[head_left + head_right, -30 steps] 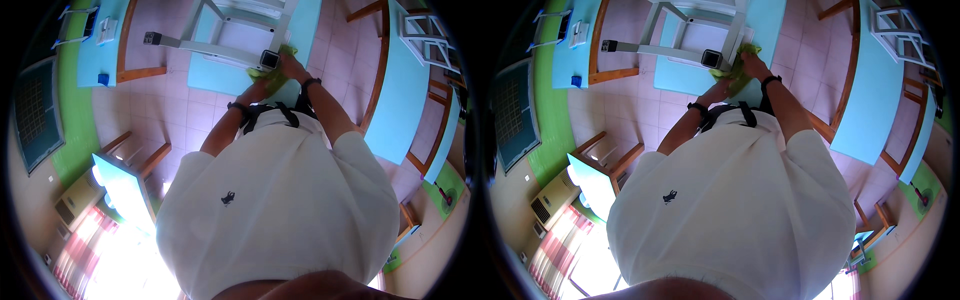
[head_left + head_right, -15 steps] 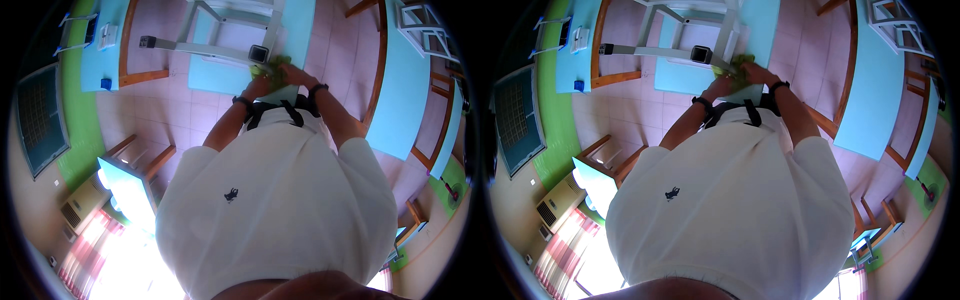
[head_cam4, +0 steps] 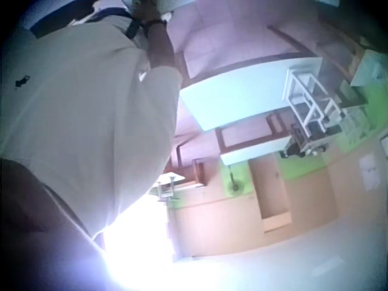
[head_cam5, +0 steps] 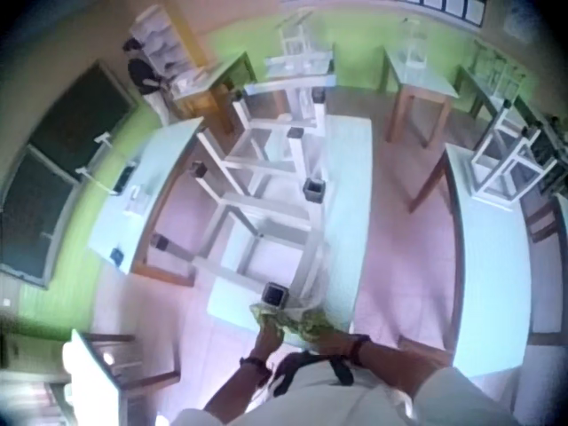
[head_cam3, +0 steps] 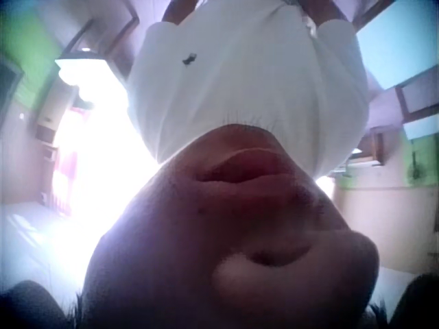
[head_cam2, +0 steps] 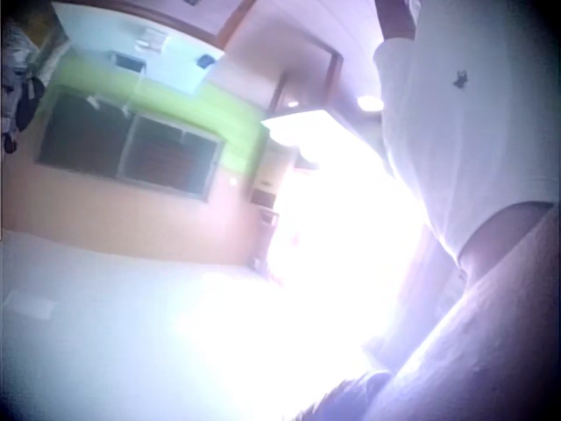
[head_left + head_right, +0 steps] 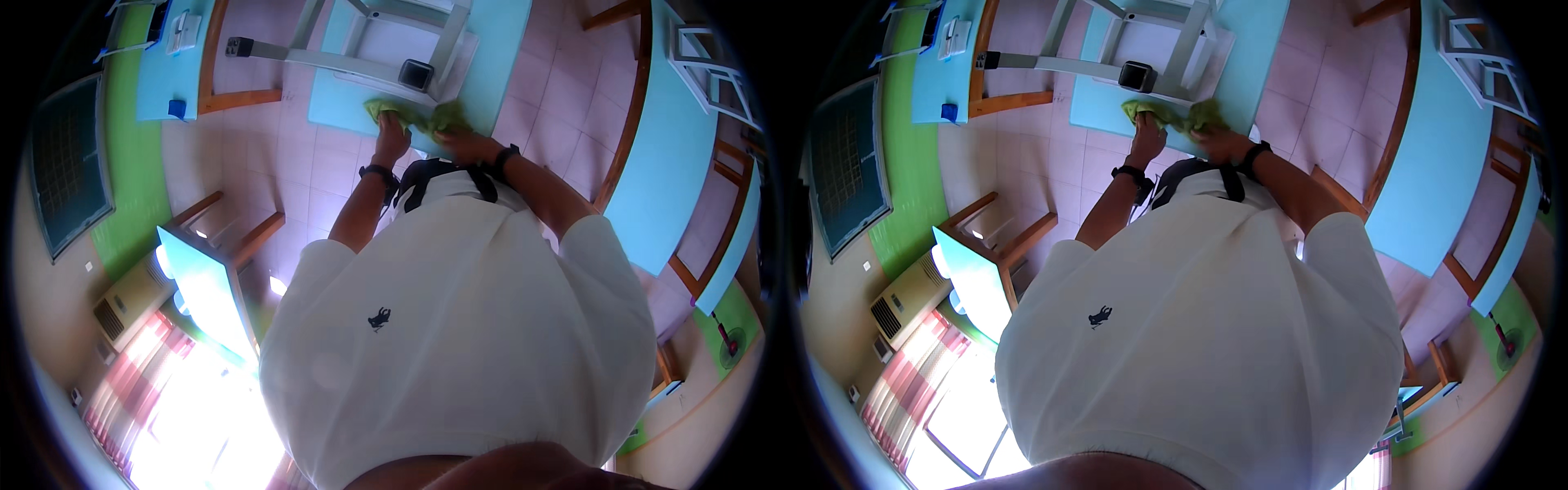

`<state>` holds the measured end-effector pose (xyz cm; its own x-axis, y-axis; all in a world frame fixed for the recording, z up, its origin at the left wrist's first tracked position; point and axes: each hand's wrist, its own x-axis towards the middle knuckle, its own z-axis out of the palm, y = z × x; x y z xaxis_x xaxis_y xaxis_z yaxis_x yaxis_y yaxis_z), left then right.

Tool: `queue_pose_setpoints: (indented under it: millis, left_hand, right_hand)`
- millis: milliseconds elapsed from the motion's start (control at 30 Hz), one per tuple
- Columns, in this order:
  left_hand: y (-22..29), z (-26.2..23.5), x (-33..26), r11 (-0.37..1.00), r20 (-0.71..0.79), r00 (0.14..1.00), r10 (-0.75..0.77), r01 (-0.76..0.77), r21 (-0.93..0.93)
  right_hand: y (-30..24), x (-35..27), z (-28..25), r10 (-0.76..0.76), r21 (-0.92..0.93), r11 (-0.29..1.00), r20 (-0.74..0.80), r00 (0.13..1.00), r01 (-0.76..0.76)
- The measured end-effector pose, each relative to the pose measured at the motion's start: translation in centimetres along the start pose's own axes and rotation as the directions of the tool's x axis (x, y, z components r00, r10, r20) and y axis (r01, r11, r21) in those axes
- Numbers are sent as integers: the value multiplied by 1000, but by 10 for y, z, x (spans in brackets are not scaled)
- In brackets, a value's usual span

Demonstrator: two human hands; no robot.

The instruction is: The person cleans classroom furniture by wiping down the frames and legs of inverted chairs and desks with a cloth.

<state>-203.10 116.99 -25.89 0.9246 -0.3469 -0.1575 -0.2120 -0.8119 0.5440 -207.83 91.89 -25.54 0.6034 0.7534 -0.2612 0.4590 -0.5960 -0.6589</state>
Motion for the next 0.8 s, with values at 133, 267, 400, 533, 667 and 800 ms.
queue_pose_setpoints:
  millis: [133,267,400,533,667,800]
  left_hand:
    - [10,5,7,980,16,999,-29,26,195]
    - [80,9,11,999,257,966,7,-16,32]
    - [99,44,22,983,410,895,176,-182,-25]
    - [114,81,44,954,362,882,300,-288,-90]
    - [109,80,47,940,367,866,339,-298,-164]
    - [97,67,31,889,305,843,442,-368,-273]
  right_hand:
    - [8,-6,-8,-142,-120,985,-187,972,120]
    - [41,-37,-21,139,246,968,-339,930,-55]
    - [59,-39,-54,287,307,935,-369,884,-176]
    - [73,-36,-62,368,231,925,-352,861,-301]
    - [44,-34,-60,520,179,854,-315,794,-488]
    - [23,-42,-36,615,205,788,-218,758,-580]
